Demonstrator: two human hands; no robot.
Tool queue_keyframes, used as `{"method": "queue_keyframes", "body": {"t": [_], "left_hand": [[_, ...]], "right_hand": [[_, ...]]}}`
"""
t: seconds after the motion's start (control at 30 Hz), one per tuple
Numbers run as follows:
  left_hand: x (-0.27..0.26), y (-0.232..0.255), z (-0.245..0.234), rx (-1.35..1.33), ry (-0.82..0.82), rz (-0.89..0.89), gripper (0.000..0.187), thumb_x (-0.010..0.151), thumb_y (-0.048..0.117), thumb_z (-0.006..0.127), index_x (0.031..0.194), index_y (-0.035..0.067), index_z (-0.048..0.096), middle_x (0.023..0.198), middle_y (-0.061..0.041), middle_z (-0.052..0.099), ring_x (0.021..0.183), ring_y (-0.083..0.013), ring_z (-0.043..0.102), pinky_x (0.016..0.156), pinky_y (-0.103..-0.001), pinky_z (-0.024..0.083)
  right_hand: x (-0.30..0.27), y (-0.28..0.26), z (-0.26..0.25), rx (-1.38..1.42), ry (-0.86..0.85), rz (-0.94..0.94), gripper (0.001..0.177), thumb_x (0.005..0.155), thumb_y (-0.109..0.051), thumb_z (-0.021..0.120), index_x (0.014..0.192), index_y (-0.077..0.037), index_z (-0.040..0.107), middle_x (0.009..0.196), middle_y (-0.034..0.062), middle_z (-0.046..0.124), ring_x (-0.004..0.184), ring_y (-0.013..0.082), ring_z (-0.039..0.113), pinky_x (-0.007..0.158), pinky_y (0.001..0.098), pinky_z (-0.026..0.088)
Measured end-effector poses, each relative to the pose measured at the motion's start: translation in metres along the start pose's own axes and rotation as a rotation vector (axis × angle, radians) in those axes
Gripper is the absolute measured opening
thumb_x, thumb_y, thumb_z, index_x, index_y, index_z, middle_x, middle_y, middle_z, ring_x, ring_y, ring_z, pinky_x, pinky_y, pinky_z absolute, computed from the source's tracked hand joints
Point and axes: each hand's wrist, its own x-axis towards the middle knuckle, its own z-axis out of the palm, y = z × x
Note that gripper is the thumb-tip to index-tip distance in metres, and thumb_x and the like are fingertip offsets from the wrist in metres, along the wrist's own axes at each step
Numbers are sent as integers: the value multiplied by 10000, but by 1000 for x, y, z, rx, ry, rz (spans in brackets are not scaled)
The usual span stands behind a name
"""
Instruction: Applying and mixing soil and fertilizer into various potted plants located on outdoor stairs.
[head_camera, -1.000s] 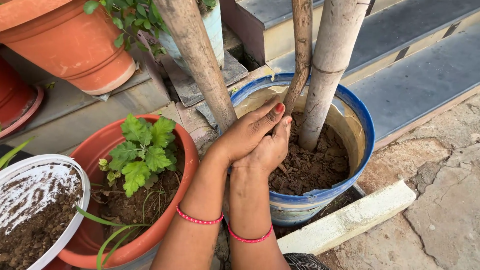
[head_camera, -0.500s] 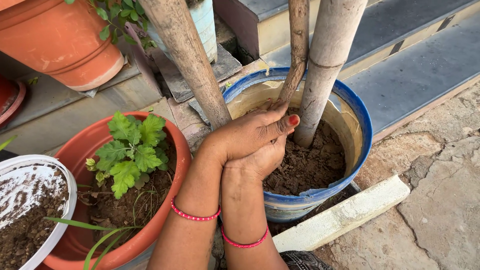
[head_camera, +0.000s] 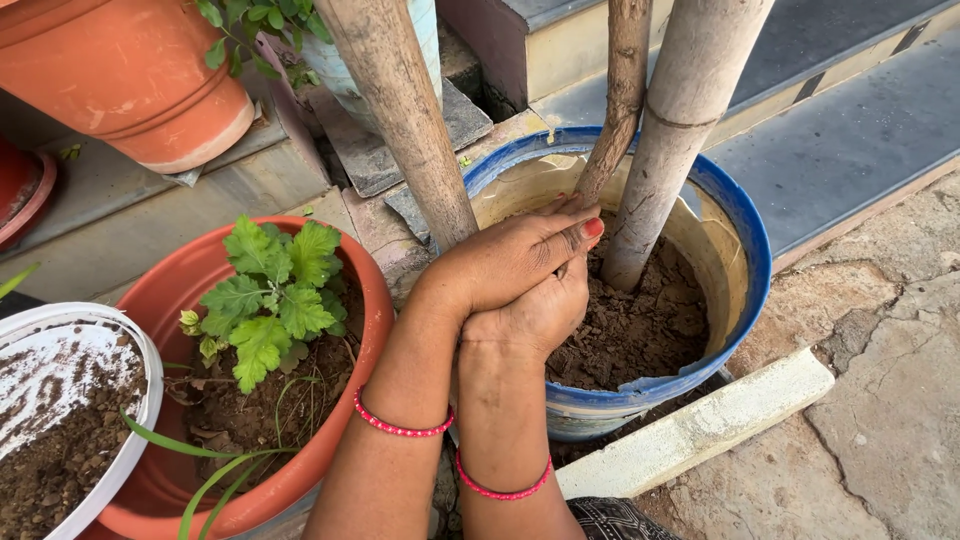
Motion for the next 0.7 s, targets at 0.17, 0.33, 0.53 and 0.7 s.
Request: {"method": "queue_keyframes", "body": {"t": [0.17,0.33,0.53,0.7], "left_hand": [[-12,9,-6,-190,-73,-45,489,1058,307,491,1447,23,571,1403,-131,689,1301,-199,643,1137,-293,453],[-24,27,-22,-422,-148,45,496,1112,298,502,1492,-18,544,1540,-133,579,1461,-197,473,1239,-307,342],[-7,17,-9,-216,-64,-32,511,1098,318,479,1499,2,494,1594,-138,487,1523,-232,386,1255,-328,287],[-5,28,-11,-171,-125,112,495,1109,298,489,1503,-1,514,1630,-147,456,1572,-241,334,1295,-339,246]], "right_hand": [[15,11,-30,9,-32,-52,431,1123,-383,475,1225,16,604,1096,103,642,962,183,647,871,342,537],[-29,-1,24,23,-12,-131,487,1099,-409,454,1369,-12,535,1304,74,591,1175,157,594,1015,323,478],[-33,-14,35,-14,-36,-108,664,1081,-441,400,1554,24,400,1572,143,448,1416,214,454,1185,355,364],[-29,-18,35,8,-55,-158,680,1084,-451,376,1575,19,369,1599,156,417,1426,227,447,1189,360,359]]}}
